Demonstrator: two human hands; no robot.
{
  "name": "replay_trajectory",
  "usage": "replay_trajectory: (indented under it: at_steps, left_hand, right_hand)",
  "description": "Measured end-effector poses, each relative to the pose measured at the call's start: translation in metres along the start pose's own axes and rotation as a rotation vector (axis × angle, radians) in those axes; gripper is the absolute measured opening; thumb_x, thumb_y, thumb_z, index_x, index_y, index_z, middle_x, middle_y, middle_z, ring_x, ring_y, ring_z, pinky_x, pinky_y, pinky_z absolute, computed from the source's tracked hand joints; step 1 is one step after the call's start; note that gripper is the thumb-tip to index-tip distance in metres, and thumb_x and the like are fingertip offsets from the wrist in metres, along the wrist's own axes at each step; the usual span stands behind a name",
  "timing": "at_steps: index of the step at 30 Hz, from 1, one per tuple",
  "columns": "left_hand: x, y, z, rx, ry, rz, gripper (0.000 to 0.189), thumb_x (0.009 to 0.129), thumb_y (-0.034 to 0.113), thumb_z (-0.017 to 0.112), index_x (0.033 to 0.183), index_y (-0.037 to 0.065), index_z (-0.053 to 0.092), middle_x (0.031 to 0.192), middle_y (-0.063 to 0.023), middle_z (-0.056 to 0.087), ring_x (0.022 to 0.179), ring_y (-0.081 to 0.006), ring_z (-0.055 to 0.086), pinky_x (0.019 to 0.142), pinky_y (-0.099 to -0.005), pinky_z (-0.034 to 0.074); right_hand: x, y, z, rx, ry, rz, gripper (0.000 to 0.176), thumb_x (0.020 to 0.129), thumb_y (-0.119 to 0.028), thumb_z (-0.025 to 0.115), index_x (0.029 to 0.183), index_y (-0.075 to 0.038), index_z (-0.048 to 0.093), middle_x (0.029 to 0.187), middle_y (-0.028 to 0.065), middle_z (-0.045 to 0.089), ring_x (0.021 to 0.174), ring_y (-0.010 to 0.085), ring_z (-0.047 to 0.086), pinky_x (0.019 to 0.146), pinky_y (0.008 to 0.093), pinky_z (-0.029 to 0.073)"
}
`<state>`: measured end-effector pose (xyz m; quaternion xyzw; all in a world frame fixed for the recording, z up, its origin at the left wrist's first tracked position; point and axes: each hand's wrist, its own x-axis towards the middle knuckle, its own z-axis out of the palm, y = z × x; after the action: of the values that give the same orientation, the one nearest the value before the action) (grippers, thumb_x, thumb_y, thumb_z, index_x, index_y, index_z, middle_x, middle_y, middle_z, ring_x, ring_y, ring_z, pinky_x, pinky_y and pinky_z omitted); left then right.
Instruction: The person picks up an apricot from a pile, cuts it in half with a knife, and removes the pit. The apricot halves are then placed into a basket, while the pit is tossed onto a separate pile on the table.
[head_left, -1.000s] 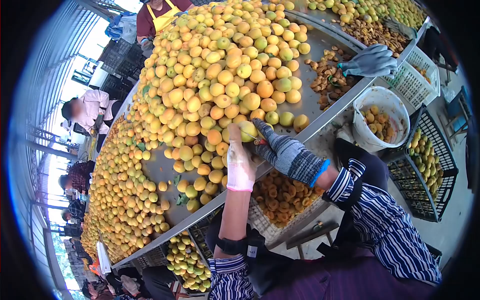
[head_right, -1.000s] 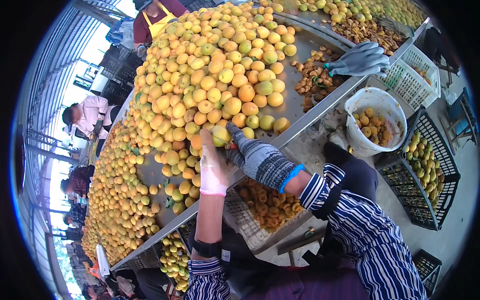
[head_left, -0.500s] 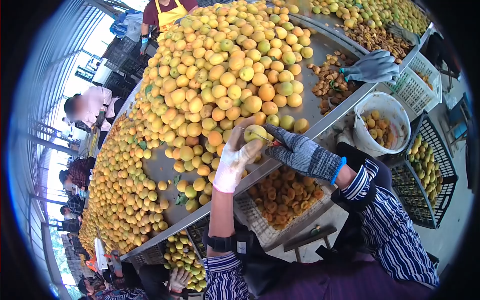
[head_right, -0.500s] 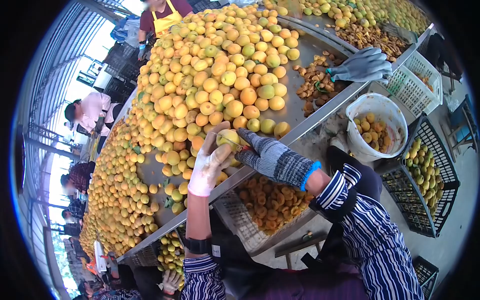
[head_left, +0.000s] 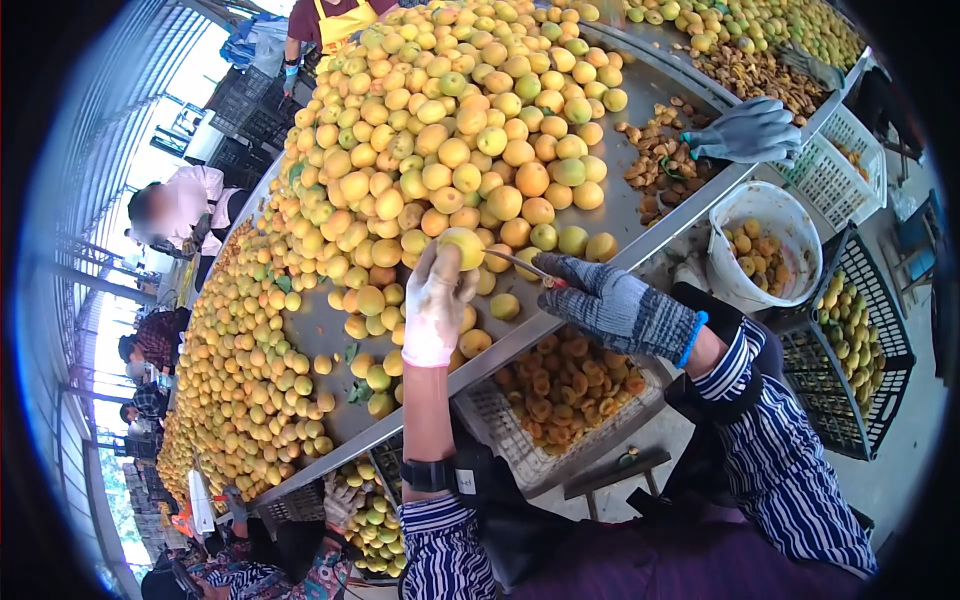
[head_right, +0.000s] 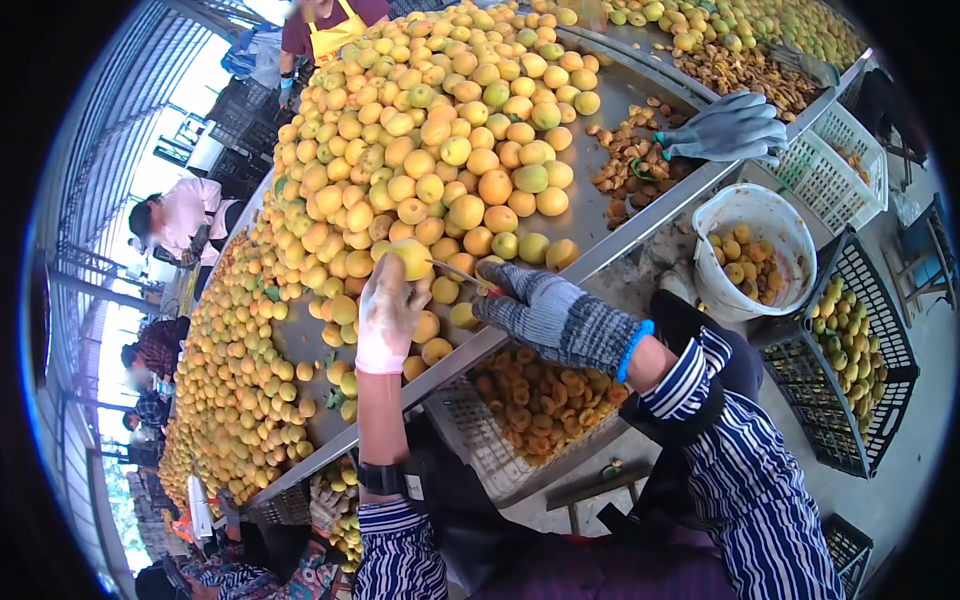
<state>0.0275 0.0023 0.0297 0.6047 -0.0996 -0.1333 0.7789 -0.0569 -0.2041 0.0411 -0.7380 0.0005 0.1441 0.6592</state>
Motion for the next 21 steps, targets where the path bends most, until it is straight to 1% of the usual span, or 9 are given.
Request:
replay_trajectory:
  at_steps: [3, 4, 5, 8, 11, 13, 16, 20, 21]
  left_hand:
    - [0.002, -0.001, -0.009, -0.141, -0.087, -0.005, 0.044, 0.091, 0.044, 0.052, 0.104, 0.002, 0.055, 0.076, 0.0009, 0.053, 0.061, -0.0068, 0.043, 0.054, -0.0189, 0.032]
    - [0.001, -0.003, -0.006, -0.146, -0.039, -0.045, 0.046, 0.092, 0.048, 0.047, 0.100, 0.003, 0.055, 0.075, -0.0003, 0.053, 0.060, -0.0085, 0.042, 0.052, -0.0200, 0.030]
    - [0.000, 0.000, -0.006, -0.217, -0.113, -0.094, 0.056, 0.086, 0.051, 0.053, 0.112, 0.002, 0.050, 0.088, -0.0048, 0.054, 0.064, -0.0117, 0.043, 0.053, -0.0219, 0.032]
    - [0.001, 0.006, 0.005, -0.374, -0.192, -0.150, 0.053, 0.090, 0.048, 0.050, 0.116, 0.002, 0.048, 0.092, -0.0069, 0.055, 0.066, -0.0130, 0.047, 0.052, -0.0225, 0.032]
    - [-0.005, 0.008, 0.013, -0.378, -0.083, -0.167, 0.050, 0.092, 0.048, 0.046, 0.117, 0.005, 0.049, 0.089, -0.0028, 0.058, 0.068, -0.0100, 0.050, 0.056, -0.0190, 0.035]
    - [-0.007, 0.008, 0.011, -0.299, -0.114, -0.158, 0.051, 0.092, 0.048, 0.047, 0.121, 0.006, 0.048, 0.095, -0.0026, 0.058, 0.074, -0.0096, 0.052, 0.060, -0.0201, 0.037]
    - [-0.009, 0.008, 0.015, -0.269, -0.007, -0.131, 0.052, 0.091, 0.044, 0.051, 0.124, 0.004, 0.044, 0.094, -0.0049, 0.057, 0.074, -0.0118, 0.053, 0.057, -0.0199, 0.036]
    - [-0.010, 0.007, 0.007, -0.184, -0.051, -0.100, 0.054, 0.090, 0.046, 0.052, 0.124, 0.005, 0.044, 0.093, -0.0028, 0.056, 0.075, -0.0106, 0.052, 0.057, -0.0193, 0.036]
    - [-0.009, 0.006, 0.004, -0.150, -0.070, -0.089, 0.052, 0.091, 0.046, 0.052, 0.123, 0.005, 0.047, 0.094, -0.0013, 0.056, 0.078, -0.0099, 0.052, 0.064, -0.0211, 0.040]
  right_hand:
    - [-0.002, 0.000, 0.000, 0.054, -0.024, -0.031, 0.050, 0.089, -0.025, 0.060, 0.133, -0.008, 0.044, 0.081, -0.0026, 0.054, 0.066, 0.0036, 0.047, 0.058, 0.0185, 0.041]
    - [-0.001, 0.001, 0.001, 0.052, -0.034, -0.046, 0.050, 0.089, -0.025, 0.060, 0.133, -0.008, 0.044, 0.081, -0.0026, 0.054, 0.066, 0.0036, 0.047, 0.058, 0.0185, 0.041]
    - [0.000, 0.004, 0.001, 0.086, -0.026, -0.095, 0.048, 0.089, -0.023, 0.059, 0.132, -0.008, 0.045, 0.082, -0.0030, 0.054, 0.068, 0.0032, 0.047, 0.059, 0.0183, 0.041]
    - [-0.002, 0.002, 0.001, 0.064, 0.006, -0.219, 0.042, 0.090, -0.018, 0.057, 0.129, -0.005, 0.047, 0.084, -0.0011, 0.054, 0.071, 0.0043, 0.048, 0.064, 0.0204, 0.043]
    - [-0.003, 0.001, 0.006, -0.095, -0.010, -0.265, 0.041, 0.091, -0.018, 0.056, 0.129, -0.004, 0.047, 0.084, 0.0021, 0.055, 0.073, 0.0076, 0.051, 0.068, 0.0238, 0.045]
    - [-0.004, -0.002, 0.008, -0.136, -0.008, -0.239, 0.040, 0.091, -0.018, 0.056, 0.126, -0.003, 0.047, 0.084, 0.0042, 0.056, 0.075, 0.0106, 0.052, 0.071, 0.0265, 0.046]
    - [-0.002, -0.002, 0.011, -0.153, -0.015, -0.224, 0.036, 0.090, -0.019, 0.056, 0.122, -0.003, 0.050, 0.085, 0.0048, 0.057, 0.076, 0.0110, 0.052, 0.072, 0.0267, 0.046]
    - [0.000, 0.000, 0.011, -0.194, -0.002, -0.224, 0.032, 0.090, -0.019, 0.057, 0.116, -0.001, 0.052, 0.083, 0.0050, 0.057, 0.075, 0.0109, 0.052, 0.071, 0.0270, 0.046]
    - [0.001, 0.001, 0.011, -0.209, -0.005, -0.221, 0.030, 0.090, -0.019, 0.057, 0.114, 0.000, 0.053, 0.082, 0.0047, 0.057, 0.075, 0.0108, 0.052, 0.070, 0.0270, 0.045]
